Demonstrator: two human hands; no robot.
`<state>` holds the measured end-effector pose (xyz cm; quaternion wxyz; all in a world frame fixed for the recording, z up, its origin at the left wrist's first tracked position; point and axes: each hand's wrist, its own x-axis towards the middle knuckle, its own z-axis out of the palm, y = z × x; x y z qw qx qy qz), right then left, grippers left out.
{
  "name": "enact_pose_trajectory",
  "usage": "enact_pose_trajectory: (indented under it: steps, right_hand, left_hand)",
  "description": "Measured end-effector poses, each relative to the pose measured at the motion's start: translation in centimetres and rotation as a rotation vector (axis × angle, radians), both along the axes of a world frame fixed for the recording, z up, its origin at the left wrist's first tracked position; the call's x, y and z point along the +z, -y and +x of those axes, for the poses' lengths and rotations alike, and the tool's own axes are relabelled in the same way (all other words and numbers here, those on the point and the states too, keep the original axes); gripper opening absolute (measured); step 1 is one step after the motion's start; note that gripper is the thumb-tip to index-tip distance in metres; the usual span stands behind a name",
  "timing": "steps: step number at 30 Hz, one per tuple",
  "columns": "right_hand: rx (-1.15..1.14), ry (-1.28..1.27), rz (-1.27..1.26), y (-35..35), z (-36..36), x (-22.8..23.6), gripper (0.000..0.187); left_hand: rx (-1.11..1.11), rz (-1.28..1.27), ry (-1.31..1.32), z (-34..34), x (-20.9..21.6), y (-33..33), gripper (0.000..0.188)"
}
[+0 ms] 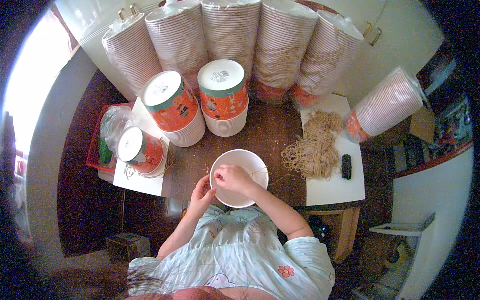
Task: Tying thin cords through pre-punched holes in paper buckets for assembly.
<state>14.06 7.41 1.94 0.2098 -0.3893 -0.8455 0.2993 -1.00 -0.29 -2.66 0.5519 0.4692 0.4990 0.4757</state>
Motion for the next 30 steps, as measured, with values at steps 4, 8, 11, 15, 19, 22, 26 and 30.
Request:
enact_pose_trajectory:
  steps: [4,8,11,15,19,22,26,30]
  right_hand:
    - [-0.014,-0.032,-0.002,0.0,-0.1,-0.2,0.012]
    - [-0.030,-0.011,-0.021,-0.1,-0.2,-0.3,0.012]
    - [-0.032,-0.005,-0.008,-0.1,-0.2,-0.4,0.012]
    - [-0.045,0.013,-0.011,0.0,-0.3,-0.2,0.012]
    - [-0.065,0.024,-0.025,0.1,-0.4,0.0,0.012]
    - [-0.066,0.014,-0.009,0.1,-0.4,-0.2,0.011]
    - [-0.073,0.004,-0.009,0.1,-0.5,-0.4,0.011]
    - [-0.070,0.005,-0.008,0.2,-0.5,-0.3,0.011]
  left_hand:
    - [-0.012,0.014,-0.004,0.0,0.6,0.0,0.047]
    - [-0.015,-0.002,0.004,-0.1,0.6,0.0,0.047]
    - [-0.020,0.005,0.007,-0.1,0.6,0.0,0.046]
    - [-0.025,-0.003,0.008,-0.1,0.6,0.0,0.045]
    - [-0.021,-0.005,0.016,-0.1,0.9,0.1,0.045]
    - [-0.025,-0.038,0.005,0.0,1.2,0.1,0.045]
    - [-0.019,-0.021,-0.005,0.0,1.0,0.1,0.045]
    - [-0.020,0.001,0.006,0.0,0.7,0.1,0.045]
